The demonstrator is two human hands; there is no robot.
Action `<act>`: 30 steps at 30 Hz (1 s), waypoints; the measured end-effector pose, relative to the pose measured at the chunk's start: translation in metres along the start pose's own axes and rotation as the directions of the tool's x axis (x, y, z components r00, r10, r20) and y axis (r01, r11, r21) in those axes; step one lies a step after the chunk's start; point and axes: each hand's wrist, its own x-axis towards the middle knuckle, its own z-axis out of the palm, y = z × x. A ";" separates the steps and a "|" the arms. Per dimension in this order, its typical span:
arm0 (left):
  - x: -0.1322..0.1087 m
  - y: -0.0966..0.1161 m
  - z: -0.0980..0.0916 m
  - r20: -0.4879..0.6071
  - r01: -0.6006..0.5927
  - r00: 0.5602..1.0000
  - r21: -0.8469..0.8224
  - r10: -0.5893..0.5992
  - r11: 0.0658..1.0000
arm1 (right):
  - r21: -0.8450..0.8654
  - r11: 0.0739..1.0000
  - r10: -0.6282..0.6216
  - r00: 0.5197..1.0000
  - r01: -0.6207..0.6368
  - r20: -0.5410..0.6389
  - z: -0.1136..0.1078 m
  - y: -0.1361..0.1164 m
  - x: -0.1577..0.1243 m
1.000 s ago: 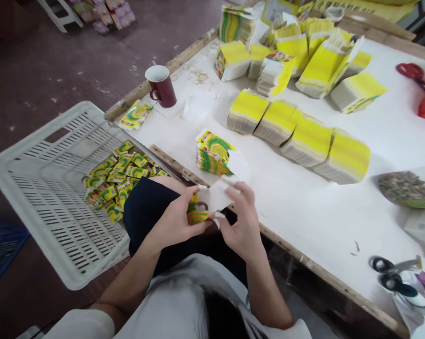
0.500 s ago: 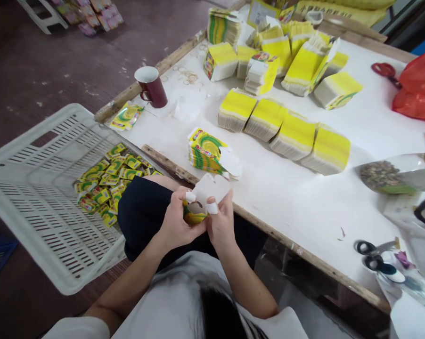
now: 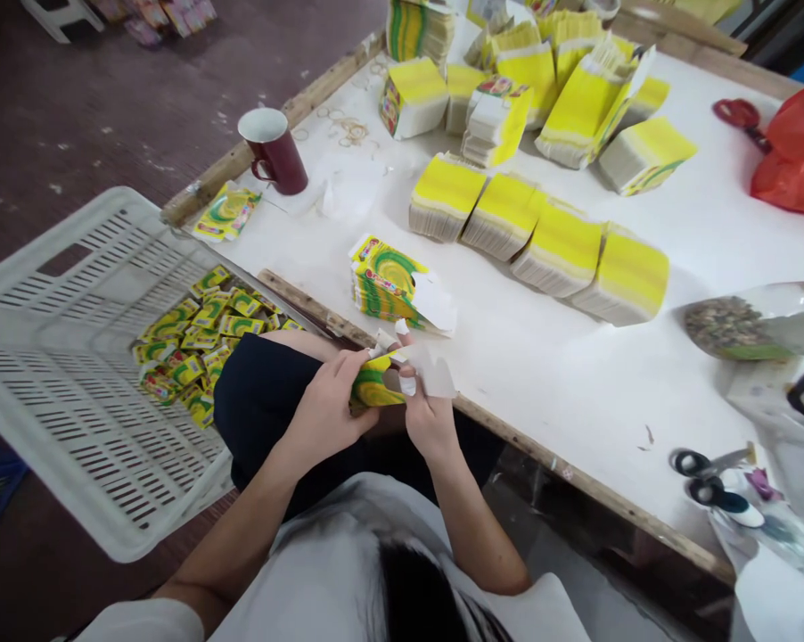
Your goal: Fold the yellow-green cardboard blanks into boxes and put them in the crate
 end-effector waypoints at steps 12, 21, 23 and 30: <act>0.004 -0.004 -0.007 0.204 0.050 0.977 0.063 -0.062 0.997 | -0.437 0.790 -0.202 0.855 0.430 0.478 -0.016 -0.026 0.006; 0.008 0.004 -0.020 0.070 -0.006 0.998 0.118 -0.002 0.993 | -0.443 0.772 -0.367 0.889 0.455 0.273 -0.003 -0.007 -0.007; 0.007 0.005 -0.022 0.101 -0.019 0.995 0.125 0.006 0.992 | -0.411 0.767 -0.386 0.866 0.492 0.317 -0.003 -0.008 -0.006; -0.001 0.004 -0.017 0.071 -0.004 0.997 0.067 -0.001 0.998 | -0.273 0.824 -0.280 0.775 0.497 0.566 -0.037 -0.035 0.015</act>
